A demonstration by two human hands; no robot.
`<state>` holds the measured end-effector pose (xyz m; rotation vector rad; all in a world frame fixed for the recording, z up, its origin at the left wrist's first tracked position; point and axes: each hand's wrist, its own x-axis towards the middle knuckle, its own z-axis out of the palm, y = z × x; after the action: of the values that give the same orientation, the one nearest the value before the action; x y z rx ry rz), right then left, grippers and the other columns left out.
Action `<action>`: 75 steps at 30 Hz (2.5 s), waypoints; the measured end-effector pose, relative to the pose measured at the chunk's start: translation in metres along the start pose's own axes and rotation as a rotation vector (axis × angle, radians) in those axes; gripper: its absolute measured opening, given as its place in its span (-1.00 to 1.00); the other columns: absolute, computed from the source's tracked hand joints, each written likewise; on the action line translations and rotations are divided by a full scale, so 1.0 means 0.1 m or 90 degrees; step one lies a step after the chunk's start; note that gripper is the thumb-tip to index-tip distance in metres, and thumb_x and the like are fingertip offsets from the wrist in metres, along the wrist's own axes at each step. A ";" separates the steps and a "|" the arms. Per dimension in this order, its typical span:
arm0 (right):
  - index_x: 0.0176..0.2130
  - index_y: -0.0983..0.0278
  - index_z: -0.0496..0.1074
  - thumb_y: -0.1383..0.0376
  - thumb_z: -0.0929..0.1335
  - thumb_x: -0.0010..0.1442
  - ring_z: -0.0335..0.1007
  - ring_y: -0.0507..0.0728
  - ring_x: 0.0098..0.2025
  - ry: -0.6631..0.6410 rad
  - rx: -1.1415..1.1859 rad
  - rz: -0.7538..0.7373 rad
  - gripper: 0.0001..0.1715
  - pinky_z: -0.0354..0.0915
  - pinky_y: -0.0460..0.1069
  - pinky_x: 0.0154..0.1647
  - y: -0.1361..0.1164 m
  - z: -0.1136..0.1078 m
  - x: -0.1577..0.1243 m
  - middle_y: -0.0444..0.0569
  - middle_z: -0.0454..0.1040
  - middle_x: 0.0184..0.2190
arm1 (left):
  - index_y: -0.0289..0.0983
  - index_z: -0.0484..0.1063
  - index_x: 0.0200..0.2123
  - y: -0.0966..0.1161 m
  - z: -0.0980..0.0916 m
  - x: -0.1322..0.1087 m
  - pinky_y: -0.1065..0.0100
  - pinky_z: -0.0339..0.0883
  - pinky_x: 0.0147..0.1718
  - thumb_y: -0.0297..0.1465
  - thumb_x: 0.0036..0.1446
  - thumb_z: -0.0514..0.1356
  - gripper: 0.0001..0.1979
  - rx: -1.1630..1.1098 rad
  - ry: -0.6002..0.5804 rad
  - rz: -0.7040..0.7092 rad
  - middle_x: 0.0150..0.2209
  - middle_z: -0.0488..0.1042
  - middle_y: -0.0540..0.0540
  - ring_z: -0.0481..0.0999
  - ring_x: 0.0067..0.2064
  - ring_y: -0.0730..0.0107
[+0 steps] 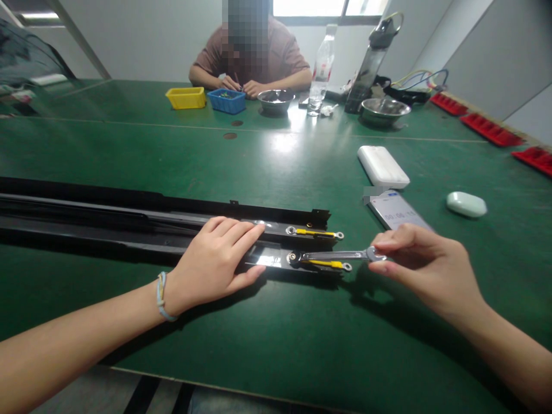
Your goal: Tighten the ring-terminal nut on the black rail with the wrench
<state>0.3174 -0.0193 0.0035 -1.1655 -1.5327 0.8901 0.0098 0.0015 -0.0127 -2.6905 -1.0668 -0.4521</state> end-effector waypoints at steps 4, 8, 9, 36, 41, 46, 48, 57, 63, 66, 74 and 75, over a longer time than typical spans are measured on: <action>-0.46 0.17 0.50 0.38 0.56 -0.17 0.45 0.03 -0.50 -0.031 -0.006 -0.043 -0.77 0.44 -0.12 -0.49 0.01 0.00 -0.04 -0.17 0.49 -0.53 | -0.46 0.34 0.06 -0.01 0.04 0.04 0.09 0.27 -0.08 -0.16 0.21 0.05 -0.47 0.002 0.004 0.006 -0.05 0.47 -0.29 0.42 -0.09 0.08; -0.46 0.17 0.48 0.34 0.55 -0.14 0.43 0.01 -0.52 -0.038 -0.022 -0.082 -0.78 0.43 -0.14 -0.52 0.01 0.02 -0.04 -0.20 0.46 -0.54 | -0.47 0.33 0.07 -0.03 0.05 0.05 0.08 0.28 -0.10 -0.15 0.21 0.05 -0.46 0.003 0.004 0.007 -0.04 0.47 -0.29 0.43 -0.09 0.07; -0.46 0.17 0.48 0.34 0.55 -0.14 0.43 0.01 -0.52 -0.041 -0.022 -0.082 -0.78 0.43 -0.14 -0.52 0.01 0.02 -0.04 -0.21 0.46 -0.54 | -0.46 0.33 0.07 -0.03 0.05 0.05 0.08 0.28 -0.09 -0.15 0.21 0.05 -0.46 0.003 0.003 0.008 -0.04 0.47 -0.28 0.43 -0.09 0.07; -0.49 0.20 0.46 0.37 0.57 -0.16 0.36 0.02 -0.48 -0.123 0.159 0.021 -0.75 0.31 -0.11 -0.53 0.16 -0.05 0.07 -0.18 0.42 -0.57 | -0.47 0.34 0.07 -0.01 0.03 0.05 0.09 0.26 -0.09 -0.16 0.21 0.05 -0.47 0.001 0.006 0.009 -0.05 0.47 -0.28 0.43 -0.09 0.07; -0.48 0.19 0.46 0.37 0.57 -0.16 0.35 0.01 -0.48 -0.123 0.153 0.013 -0.74 0.31 -0.12 -0.52 0.19 -0.06 0.08 -0.20 0.41 -0.58 | -0.46 0.33 0.07 0.00 0.05 0.06 0.09 0.27 -0.09 -0.15 0.21 0.05 -0.47 0.004 0.005 0.006 -0.05 0.48 -0.28 0.43 -0.10 0.08; -0.47 0.17 0.50 0.29 0.58 -0.18 0.42 0.01 -0.47 -0.021 0.049 0.041 -0.77 0.36 -0.12 -0.50 0.22 -0.07 0.05 -0.16 0.49 -0.51 | -0.46 0.33 0.07 0.04 0.05 0.02 0.09 0.27 -0.09 -0.15 0.21 0.04 -0.47 0.004 0.007 0.006 -0.04 0.48 -0.27 0.42 -0.09 0.08; -0.45 0.17 0.51 0.26 0.57 -0.17 0.43 0.02 -0.48 -0.005 0.032 0.063 -0.76 0.36 -0.12 -0.50 0.22 -0.06 0.05 -0.15 0.52 -0.50 | -0.46 0.33 0.07 0.06 0.03 0.01 0.09 0.28 -0.09 -0.15 0.21 0.04 -0.47 0.002 0.005 0.007 -0.05 0.48 -0.27 0.42 -0.09 0.08; -0.49 0.18 0.48 0.24 0.59 -0.23 0.41 0.05 -0.49 -0.007 0.038 0.072 -0.71 0.35 -0.08 -0.54 0.16 -0.03 0.07 -0.14 0.49 -0.52 | -0.45 0.32 0.08 0.04 0.01 0.01 0.09 0.27 -0.08 -0.16 0.21 0.04 -0.47 0.001 0.001 0.005 -0.04 0.47 -0.28 0.42 -0.09 0.09; -0.49 0.18 0.43 0.33 0.58 -0.17 0.33 0.05 -0.51 -0.128 0.134 0.003 -0.72 0.29 -0.06 -0.54 0.18 -0.04 0.07 -0.19 0.39 -0.58 | -0.46 0.32 0.07 0.00 0.07 0.10 0.10 0.26 -0.08 -0.17 0.20 0.06 -0.48 -0.001 0.000 0.002 -0.04 0.47 -0.29 0.42 -0.09 0.09; -0.42 0.17 0.45 0.40 0.56 -0.12 0.29 0.02 -0.52 -0.166 0.164 -0.020 -0.72 0.25 -0.06 -0.53 0.20 -0.04 0.04 -0.22 0.37 -0.58 | -0.46 0.33 0.07 -0.01 0.10 0.13 0.09 0.27 -0.08 -0.16 0.20 0.06 -0.47 -0.002 -0.004 0.001 -0.04 0.47 -0.29 0.42 -0.09 0.07; -0.46 0.17 0.45 0.36 0.56 -0.14 0.35 0.04 -0.48 -0.124 0.107 -0.004 -0.74 0.30 -0.06 -0.51 0.18 -0.05 0.04 -0.20 0.38 -0.57 | -0.45 0.32 0.08 -0.01 0.09 0.09 0.08 0.28 -0.08 -0.17 0.21 0.05 -0.48 0.003 -0.005 0.005 -0.04 0.47 -0.28 0.42 -0.09 0.08; -0.48 0.18 0.45 0.35 0.57 -0.16 0.36 0.05 -0.48 -0.115 0.095 0.003 -0.74 0.31 -0.06 -0.51 0.18 -0.06 0.05 -0.19 0.40 -0.57 | -0.45 0.32 0.08 0.00 0.08 0.08 0.08 0.28 -0.09 -0.17 0.21 0.05 -0.48 0.003 -0.005 0.005 -0.04 0.47 -0.28 0.42 -0.09 0.08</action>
<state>0.3271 -0.0100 -0.0105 -1.0033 -1.5774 1.1176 0.0167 0.0093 -0.0175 -2.6936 -1.0585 -0.4367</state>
